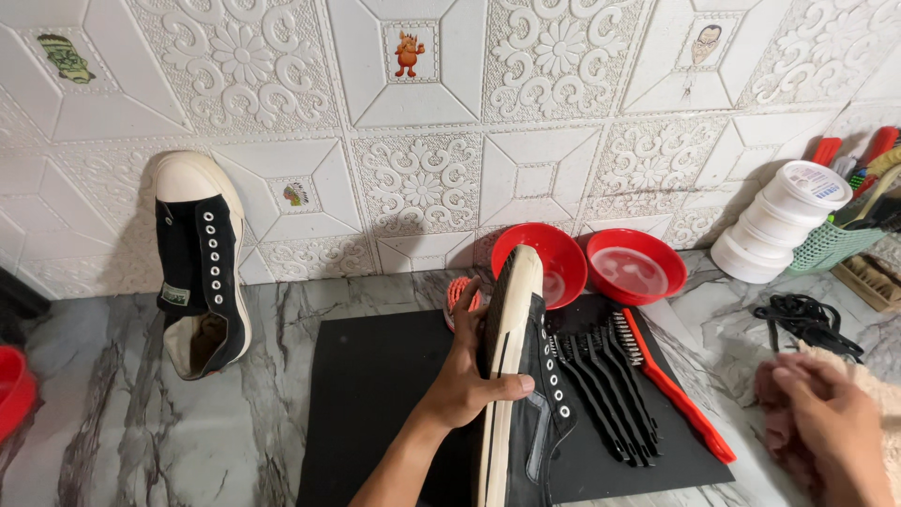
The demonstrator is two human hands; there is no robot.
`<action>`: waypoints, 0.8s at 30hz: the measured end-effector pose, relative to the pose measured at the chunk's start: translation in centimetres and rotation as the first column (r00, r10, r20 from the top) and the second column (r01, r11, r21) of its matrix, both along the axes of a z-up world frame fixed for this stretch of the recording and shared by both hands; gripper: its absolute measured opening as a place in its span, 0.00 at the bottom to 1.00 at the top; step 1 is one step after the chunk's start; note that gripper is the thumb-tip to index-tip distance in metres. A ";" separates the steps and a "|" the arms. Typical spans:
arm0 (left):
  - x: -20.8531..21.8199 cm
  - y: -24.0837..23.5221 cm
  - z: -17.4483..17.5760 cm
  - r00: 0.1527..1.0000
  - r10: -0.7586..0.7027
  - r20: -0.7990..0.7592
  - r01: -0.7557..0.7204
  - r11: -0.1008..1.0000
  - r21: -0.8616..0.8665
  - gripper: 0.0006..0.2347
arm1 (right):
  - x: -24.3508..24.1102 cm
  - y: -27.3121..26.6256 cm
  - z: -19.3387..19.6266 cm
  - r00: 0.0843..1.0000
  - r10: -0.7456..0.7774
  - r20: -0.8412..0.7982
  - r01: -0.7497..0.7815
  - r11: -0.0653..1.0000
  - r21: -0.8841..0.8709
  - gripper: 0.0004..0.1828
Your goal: The person scrubs the white rubber sole of a black canvas shoe using a brush dipped in soapy water from a red bowl. They then wipe the sole with a cloth and continue scrubbing the shoe's side and sole with the brush.
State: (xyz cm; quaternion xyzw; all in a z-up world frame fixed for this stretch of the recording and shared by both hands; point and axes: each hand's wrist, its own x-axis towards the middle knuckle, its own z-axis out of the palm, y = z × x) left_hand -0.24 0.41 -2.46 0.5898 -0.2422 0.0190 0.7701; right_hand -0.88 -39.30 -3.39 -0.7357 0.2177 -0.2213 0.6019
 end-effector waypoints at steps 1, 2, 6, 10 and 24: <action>-0.1 0.1 0.1 1.000 0.014 -0.016 -0.013 1.000 0.023 0.53 | 0.5 -0.8 -1.1 0.992 -0.025 -0.123 -0.011 0.960 -0.279 0.12; -0.1 0.1 0.3 0.999 0.029 -0.030 -0.027 0.999 0.046 0.53 | 1.1 -1.7 -2.1 0.971 -0.074 -0.229 -0.059 0.849 -0.526 0.17; -0.1 0.0 1.0 0.993 0.059 -0.100 -0.057 0.998 0.019 0.53 | 3.2 -4.6 -5.2 0.974 -0.096 -0.207 -0.072 0.730 -0.679 0.22; 0.2 0.4 1.2 0.971 0.208 -0.119 -0.197 0.975 0.100 0.55 | 1.1 1.4 -0.6 0.982 -0.100 -0.162 -0.067 0.614 -0.787 0.25; 1.6 1.1 0.7 0.867 0.405 -0.289 -0.405 0.912 0.062 0.32 | 1.1 15.9 -6.3 0.939 0.106 -0.327 -0.329 0.001 -0.944 0.15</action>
